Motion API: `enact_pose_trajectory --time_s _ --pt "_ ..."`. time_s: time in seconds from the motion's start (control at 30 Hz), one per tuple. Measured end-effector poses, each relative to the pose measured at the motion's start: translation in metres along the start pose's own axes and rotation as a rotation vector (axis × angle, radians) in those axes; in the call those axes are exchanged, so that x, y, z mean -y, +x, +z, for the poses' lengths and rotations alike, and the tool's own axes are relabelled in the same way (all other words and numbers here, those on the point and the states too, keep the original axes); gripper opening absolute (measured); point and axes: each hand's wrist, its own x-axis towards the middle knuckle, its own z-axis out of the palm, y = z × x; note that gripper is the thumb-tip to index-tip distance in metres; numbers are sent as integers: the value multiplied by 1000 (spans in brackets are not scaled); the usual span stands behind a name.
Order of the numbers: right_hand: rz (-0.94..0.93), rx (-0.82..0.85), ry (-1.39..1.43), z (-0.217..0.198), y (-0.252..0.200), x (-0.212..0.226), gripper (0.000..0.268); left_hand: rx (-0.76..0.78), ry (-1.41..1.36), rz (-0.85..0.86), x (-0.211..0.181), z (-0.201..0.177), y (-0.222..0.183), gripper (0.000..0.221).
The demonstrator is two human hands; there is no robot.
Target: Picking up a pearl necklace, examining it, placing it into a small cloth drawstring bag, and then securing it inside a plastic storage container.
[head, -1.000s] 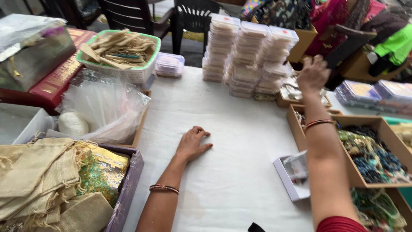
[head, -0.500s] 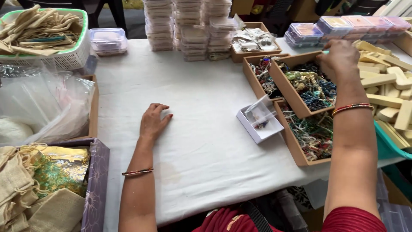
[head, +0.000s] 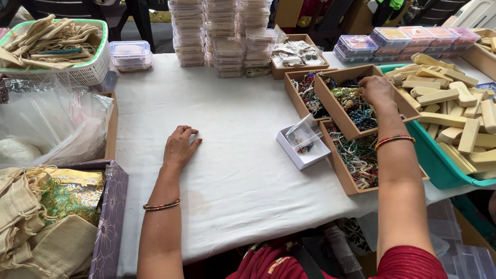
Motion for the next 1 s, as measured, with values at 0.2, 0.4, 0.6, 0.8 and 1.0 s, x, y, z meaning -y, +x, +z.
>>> enact_pose_trajectory --time_s 0.2,0.4,0.6,0.8,1.0 --pt "133 77 155 3 20 -17 30 16 -9 -21 -2 -1 -1 28" --pt "292 101 -41 70 60 -91 30 12 -16 -19 -5 -6 -2 28" --pt "299 252 121 -23 -22 -27 22 37 -14 -36 -7 -8 -2 28" --pt "210 371 310 11 -16 -62 24 5 -2 2 -2 -2 -1 27" --pt "187 390 340 5 -31 -61 36 12 10 5 -4 -2 -3 25"
